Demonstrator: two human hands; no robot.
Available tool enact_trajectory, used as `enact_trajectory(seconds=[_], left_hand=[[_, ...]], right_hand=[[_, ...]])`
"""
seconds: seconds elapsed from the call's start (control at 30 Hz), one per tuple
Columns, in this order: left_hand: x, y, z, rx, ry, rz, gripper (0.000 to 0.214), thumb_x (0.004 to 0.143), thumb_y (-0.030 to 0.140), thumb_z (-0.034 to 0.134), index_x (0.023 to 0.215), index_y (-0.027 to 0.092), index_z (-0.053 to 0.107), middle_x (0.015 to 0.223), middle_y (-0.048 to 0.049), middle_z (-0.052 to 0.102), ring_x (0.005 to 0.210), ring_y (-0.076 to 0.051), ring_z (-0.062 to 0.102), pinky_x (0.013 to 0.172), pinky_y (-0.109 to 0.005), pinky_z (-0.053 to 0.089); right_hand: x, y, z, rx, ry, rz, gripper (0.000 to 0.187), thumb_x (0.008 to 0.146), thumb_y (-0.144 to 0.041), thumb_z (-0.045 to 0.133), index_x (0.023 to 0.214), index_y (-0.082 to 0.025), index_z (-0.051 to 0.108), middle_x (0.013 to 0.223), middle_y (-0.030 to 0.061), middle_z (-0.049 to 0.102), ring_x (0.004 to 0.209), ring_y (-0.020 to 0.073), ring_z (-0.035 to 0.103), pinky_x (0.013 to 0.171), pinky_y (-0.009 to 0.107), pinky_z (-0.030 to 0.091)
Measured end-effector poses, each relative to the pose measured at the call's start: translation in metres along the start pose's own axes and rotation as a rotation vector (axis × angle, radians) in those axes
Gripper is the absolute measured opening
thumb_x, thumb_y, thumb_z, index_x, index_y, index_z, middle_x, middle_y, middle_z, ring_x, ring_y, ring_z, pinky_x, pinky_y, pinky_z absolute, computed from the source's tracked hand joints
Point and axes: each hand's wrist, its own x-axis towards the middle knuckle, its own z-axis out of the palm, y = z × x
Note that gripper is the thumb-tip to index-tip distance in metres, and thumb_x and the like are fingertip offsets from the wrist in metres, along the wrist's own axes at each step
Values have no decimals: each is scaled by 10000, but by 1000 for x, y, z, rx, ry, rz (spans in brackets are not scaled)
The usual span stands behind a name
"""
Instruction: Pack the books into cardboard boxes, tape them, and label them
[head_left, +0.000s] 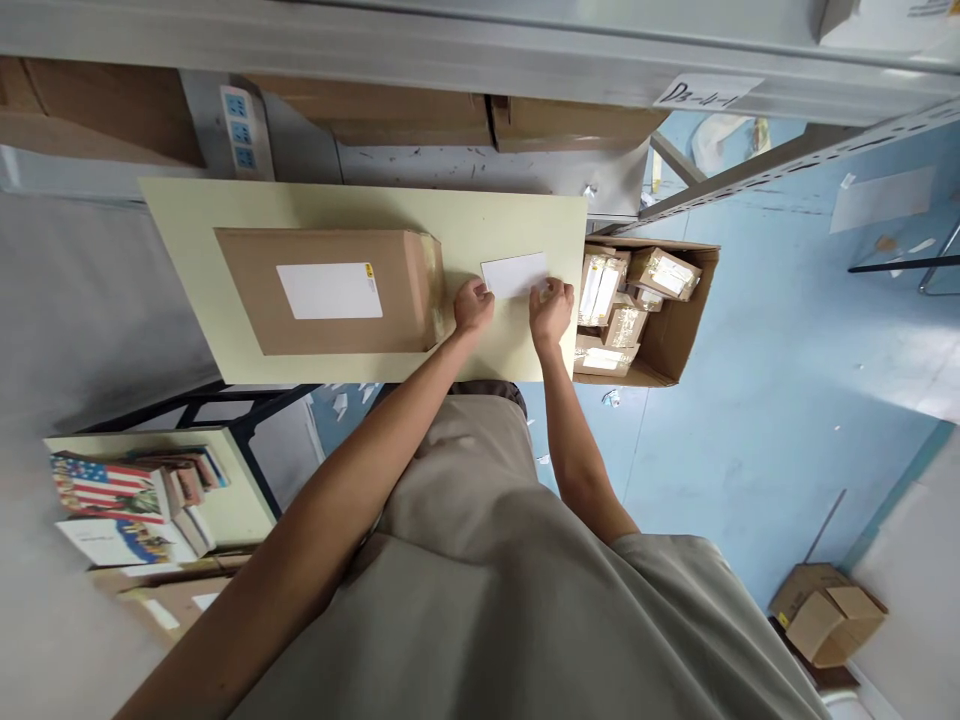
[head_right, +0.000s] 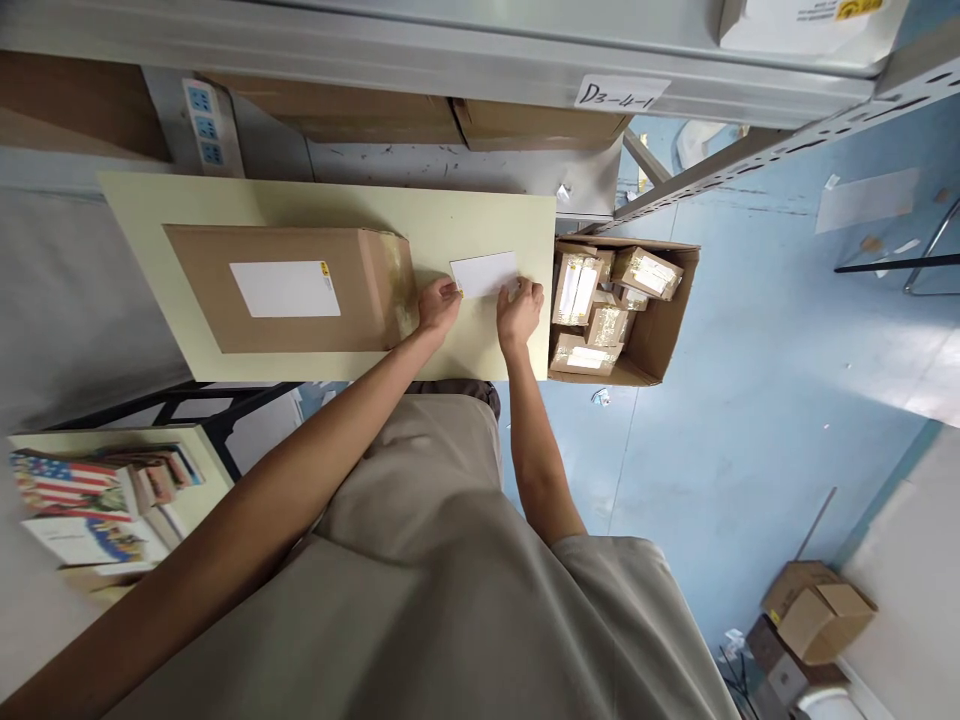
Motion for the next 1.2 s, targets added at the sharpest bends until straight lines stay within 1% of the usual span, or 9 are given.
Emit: enact_trajectory(seconds=[0.2, 0.43, 0.57, 0.7, 0.83, 0.93, 1.03, 1.13, 1.2], left_hand=[[0, 4, 0, -140, 9, 14, 433, 782, 97, 793, 1211, 149, 773, 1212, -142, 823, 1140, -277, 801, 1053, -384, 627], [2, 5, -1, -233, 66, 41, 433, 738, 92, 826, 1156, 179, 750, 1098, -80, 822, 1014, -221, 800, 964, -340, 650], [-2, 8, -3, -234, 26, 70, 271, 809, 168, 815, 1073, 202, 767, 945, -45, 810, 906, -209, 790, 889, -335, 640], [-14, 19, -3, -215, -7, 165, 89, 912, 272, 826, 947, 211, 770, 922, -37, 823, 902, -196, 795, 882, -315, 619], [-32, 35, -5, -155, -65, 367, 267, 1062, 362, 728, 878, 177, 784, 930, -60, 849, 921, -178, 783, 896, -292, 599], [-39, 46, -7, -59, -125, 485, 360, 1149, 403, 587, 1022, 178, 837, 1100, -92, 885, 1054, -214, 812, 964, -311, 624], [-35, 53, -6, 193, -185, 586, 335, 1115, 300, 584, 1324, 213, 832, 1413, -113, 839, 1324, -281, 773, 1167, -409, 614], [-26, 56, 2, 538, -360, 750, 540, 1048, 187, 576, 1565, 187, 733, 1686, -149, 675, 1604, -332, 591, 1399, -516, 436], [-22, 57, 11, 717, -495, 847, 653, 1042, 152, 528, 1688, 139, 622, 1812, -170, 537, 1727, -347, 440, 1453, -548, 342]], right_hand=[[4, -6, -10, 52, -26, 152, 286, 1137, -481, 642, 1202, -208, 702, 1263, 172, 719, 1130, 307, 736, 1105, 510, 624], [-1, -13, -24, 94, -23, 104, 340, 1136, -532, 674, 1049, -207, 721, 1115, 118, 786, 958, 247, 744, 975, 409, 636], [-9, -25, -29, 9, -7, -17, 256, 1168, -379, 589, 1248, -182, 731, 1341, 186, 741, 1211, 289, 734, 1113, 464, 613], [-25, -44, -20, -147, -102, -319, 486, 1105, -210, 590, 1589, -167, 606, 1726, 233, 527, 1649, 337, 482, 1350, 559, 457], [-32, -56, -11, -146, -161, -384, 534, 1133, -294, 613, 1657, -200, 564, 1762, 214, 521, 1684, 335, 454, 1372, 585, 441], [-25, -52, -19, -37, -53, -345, 424, 1185, -373, 550, 1574, -230, 643, 1627, 193, 639, 1565, 317, 588, 1333, 583, 496], [-14, -40, -38, 85, 80, -330, 360, 1203, -445, 530, 1425, -239, 726, 1461, 168, 716, 1451, 302, 673, 1278, 563, 554], [-3, -25, -57, 180, 204, -269, 389, 1190, -536, 545, 1345, -232, 731, 1305, 140, 747, 1287, 278, 737, 1134, 510, 635], [4, -15, -66, 224, 275, -208, 411, 1185, -569, 528, 1287, -225, 729, 1194, 112, 754, 1157, 252, 757, 1038, 458, 656]])
